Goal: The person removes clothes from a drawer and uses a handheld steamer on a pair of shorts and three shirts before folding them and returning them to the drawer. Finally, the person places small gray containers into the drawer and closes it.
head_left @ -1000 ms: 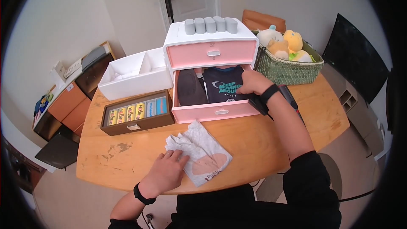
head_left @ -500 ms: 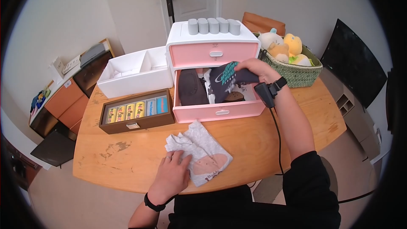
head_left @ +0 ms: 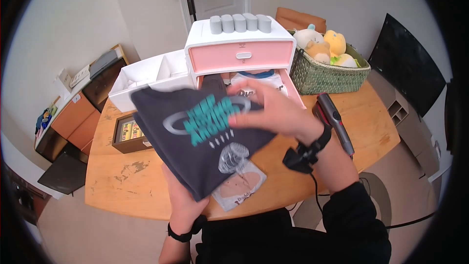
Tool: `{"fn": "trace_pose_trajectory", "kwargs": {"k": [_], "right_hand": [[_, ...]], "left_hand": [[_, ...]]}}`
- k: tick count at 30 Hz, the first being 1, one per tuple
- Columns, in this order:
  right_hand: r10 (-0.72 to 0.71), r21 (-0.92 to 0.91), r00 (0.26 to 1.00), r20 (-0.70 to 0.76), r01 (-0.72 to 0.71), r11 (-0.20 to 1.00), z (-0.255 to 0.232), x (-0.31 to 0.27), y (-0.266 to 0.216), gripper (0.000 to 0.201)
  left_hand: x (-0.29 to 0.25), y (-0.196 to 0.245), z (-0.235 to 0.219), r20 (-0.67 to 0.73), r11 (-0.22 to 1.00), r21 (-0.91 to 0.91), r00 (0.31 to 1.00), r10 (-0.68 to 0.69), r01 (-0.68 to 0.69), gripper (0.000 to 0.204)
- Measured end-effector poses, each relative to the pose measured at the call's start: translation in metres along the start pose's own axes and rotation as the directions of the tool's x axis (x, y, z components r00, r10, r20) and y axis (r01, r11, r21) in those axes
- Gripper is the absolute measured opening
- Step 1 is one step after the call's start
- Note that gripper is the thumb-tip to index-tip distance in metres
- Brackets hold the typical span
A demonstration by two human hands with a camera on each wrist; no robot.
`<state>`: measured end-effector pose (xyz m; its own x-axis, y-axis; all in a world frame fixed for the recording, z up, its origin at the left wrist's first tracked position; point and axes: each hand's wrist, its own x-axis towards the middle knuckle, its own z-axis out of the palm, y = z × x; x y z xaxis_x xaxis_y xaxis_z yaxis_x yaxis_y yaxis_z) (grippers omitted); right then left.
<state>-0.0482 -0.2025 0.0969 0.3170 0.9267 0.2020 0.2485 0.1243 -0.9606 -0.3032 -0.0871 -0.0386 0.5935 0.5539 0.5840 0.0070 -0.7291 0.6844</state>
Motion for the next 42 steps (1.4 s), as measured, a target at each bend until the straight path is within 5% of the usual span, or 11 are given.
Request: {"fn": "trace_pose_trajectory", "kwargs": {"k": [2,6,7,11,14,17,24,27,31,35,42], "right_hand": [[0.015,-0.266,1.0,0.027,-0.007,0.964,-0.001,-0.022,0.045,0.059],[-0.085,-0.725,0.996,-0.013,0.049,0.687,-0.025,-0.035,0.072,0.055],[-0.032,-0.732,0.959,-0.283,-0.194,0.653,-0.05,-0.021,0.062,0.049],[-0.089,-0.922,0.951,-0.296,-0.261,0.286,-0.113,0.023,0.091,0.054],[0.613,-0.814,0.74,-0.277,-0.52,0.26,-0.107,0.059,0.071,0.083],[0.615,-0.84,0.75,-0.244,-0.481,0.252,-0.107,0.067,0.097,0.104],[0.565,-0.743,0.765,-0.309,-0.565,0.359,-0.136,0.073,0.128,0.102],[0.338,-0.652,0.863,-0.375,-0.505,0.565,-0.141,0.073,0.141,0.099],[0.473,-0.064,0.845,-0.252,-0.502,0.863,-0.144,0.079,0.089,0.043],[0.252,0.345,0.965,-0.072,-0.213,0.914,-0.137,0.081,0.026,0.037],[0.047,0.164,0.996,0.08,-0.06,0.985,-0.063,0.077,-0.083,0.043]], "left_hand": [[0.001,0.018,-0.007,0.014,0.997,-0.069,0.999,-0.044,0.045,0.07],[-0.018,0.009,-0.011,0.219,0.964,0.254,0.967,-0.133,0.075,0.046],[-0.022,0.015,-0.014,0.251,0.945,0.316,0.954,-0.166,0.082,0.046],[-0.035,0.03,-0.015,0.227,0.91,0.403,0.953,-0.203,0.098,0.046],[-0.035,0.039,-0.005,0.26,0.949,0.316,0.961,-0.091,0.004,0.048],[-0.039,0.038,0.008,0.385,0.958,0.266,0.923,-0.002,-0.109,0.052],[-0.058,0.025,0.027,0.364,0.944,0.304,0.931,0.01,-0.129,0.053],[-0.061,0.021,0.031,0.337,0.947,0.298,0.941,0.015,-0.122,0.052],[-0.064,0.017,0.035,0.31,0.949,0.292,0.95,0.021,-0.117,0.052],[-0.064,0.016,0.036,0.302,0.947,0.298,0.953,0.025,-0.119,0.053],[-0.065,0.012,0.038,0.194,0.985,0.171,0.981,-0.015,-0.019,0.072]]}}
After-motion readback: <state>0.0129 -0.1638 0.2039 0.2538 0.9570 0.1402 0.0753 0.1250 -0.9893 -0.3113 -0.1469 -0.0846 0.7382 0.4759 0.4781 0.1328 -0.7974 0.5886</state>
